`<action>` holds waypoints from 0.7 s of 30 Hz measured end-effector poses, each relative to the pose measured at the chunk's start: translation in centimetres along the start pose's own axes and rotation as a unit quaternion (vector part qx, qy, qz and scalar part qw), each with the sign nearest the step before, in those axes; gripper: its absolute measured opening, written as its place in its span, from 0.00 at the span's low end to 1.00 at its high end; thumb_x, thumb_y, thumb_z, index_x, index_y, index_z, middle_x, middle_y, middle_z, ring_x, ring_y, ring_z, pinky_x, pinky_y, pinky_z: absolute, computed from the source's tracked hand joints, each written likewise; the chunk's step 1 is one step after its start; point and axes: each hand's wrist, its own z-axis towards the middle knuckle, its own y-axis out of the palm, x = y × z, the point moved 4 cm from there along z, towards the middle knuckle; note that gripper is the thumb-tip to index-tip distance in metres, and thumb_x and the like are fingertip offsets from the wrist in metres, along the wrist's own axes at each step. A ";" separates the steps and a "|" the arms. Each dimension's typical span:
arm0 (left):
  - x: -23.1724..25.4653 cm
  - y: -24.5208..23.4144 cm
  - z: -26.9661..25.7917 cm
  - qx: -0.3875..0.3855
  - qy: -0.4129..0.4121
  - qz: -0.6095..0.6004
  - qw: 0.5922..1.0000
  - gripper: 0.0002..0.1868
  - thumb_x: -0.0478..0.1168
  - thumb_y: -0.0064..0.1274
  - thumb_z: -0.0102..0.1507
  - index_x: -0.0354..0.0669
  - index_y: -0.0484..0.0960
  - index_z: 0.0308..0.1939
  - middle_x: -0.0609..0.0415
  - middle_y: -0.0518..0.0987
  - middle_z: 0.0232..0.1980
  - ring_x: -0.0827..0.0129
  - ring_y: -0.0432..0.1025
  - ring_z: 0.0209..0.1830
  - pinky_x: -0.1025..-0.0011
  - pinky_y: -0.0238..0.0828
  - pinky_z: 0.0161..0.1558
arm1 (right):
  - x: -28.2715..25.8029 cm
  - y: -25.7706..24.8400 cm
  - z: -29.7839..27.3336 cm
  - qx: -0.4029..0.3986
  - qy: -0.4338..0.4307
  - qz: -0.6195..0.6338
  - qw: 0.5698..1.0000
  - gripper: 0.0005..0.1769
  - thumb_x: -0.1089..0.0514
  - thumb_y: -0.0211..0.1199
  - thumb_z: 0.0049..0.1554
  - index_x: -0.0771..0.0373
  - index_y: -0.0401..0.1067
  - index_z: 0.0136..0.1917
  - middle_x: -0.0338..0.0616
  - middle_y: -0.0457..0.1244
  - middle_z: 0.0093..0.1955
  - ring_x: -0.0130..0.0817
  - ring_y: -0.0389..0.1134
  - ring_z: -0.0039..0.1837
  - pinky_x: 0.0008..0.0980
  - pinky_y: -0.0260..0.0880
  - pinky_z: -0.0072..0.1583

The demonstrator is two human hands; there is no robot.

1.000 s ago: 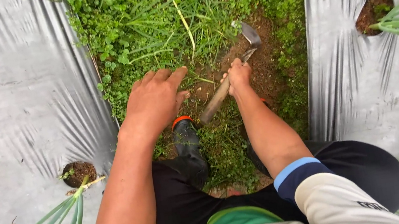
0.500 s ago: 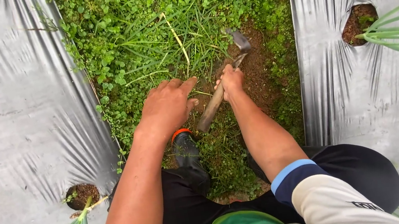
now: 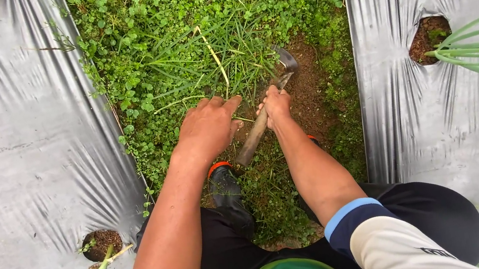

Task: The person sits cross-legged on the ground and uses a hoe to remove weeds from a patch of soil between rows of plants. They repeatedly strike the ground with the tool to loosen the soil and pull out the weeds by hand.

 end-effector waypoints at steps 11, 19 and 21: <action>0.2 0.1 0.1 0.000 0.005 0.007 1.000 0.26 0.43 0.49 0.69 0.47 0.72 0.73 0.32 0.76 0.63 0.37 0.68 0.68 0.34 0.65 0.64 | 0.0 -0.6 0.2 0.007 0.007 0.016 1.000 0.08 0.55 0.50 0.58 0.61 0.62 0.47 0.40 0.56 0.30 0.36 0.63 0.26 0.41 0.72 0.25; -0.1 -0.4 -0.2 0.004 0.001 0.005 1.000 0.27 0.42 0.50 0.69 0.46 0.71 0.73 0.32 0.76 0.64 0.36 0.68 0.68 0.34 0.65 0.64 | -1.0 -1.5 -0.5 0.002 0.003 0.021 1.000 0.06 0.56 0.52 0.56 0.61 0.61 0.44 0.39 0.54 0.29 0.38 0.61 0.26 0.44 0.69 0.22; 0.0 -0.3 -0.2 0.006 0.001 0.001 1.000 0.27 0.43 0.49 0.69 0.48 0.71 0.73 0.32 0.75 0.64 0.36 0.67 0.68 0.34 0.65 0.64 | -0.9 -1.7 0.3 -0.029 -0.011 -0.020 0.999 0.07 0.57 0.54 0.55 0.63 0.63 0.44 0.43 0.55 0.29 0.37 0.61 0.25 0.46 0.70 0.23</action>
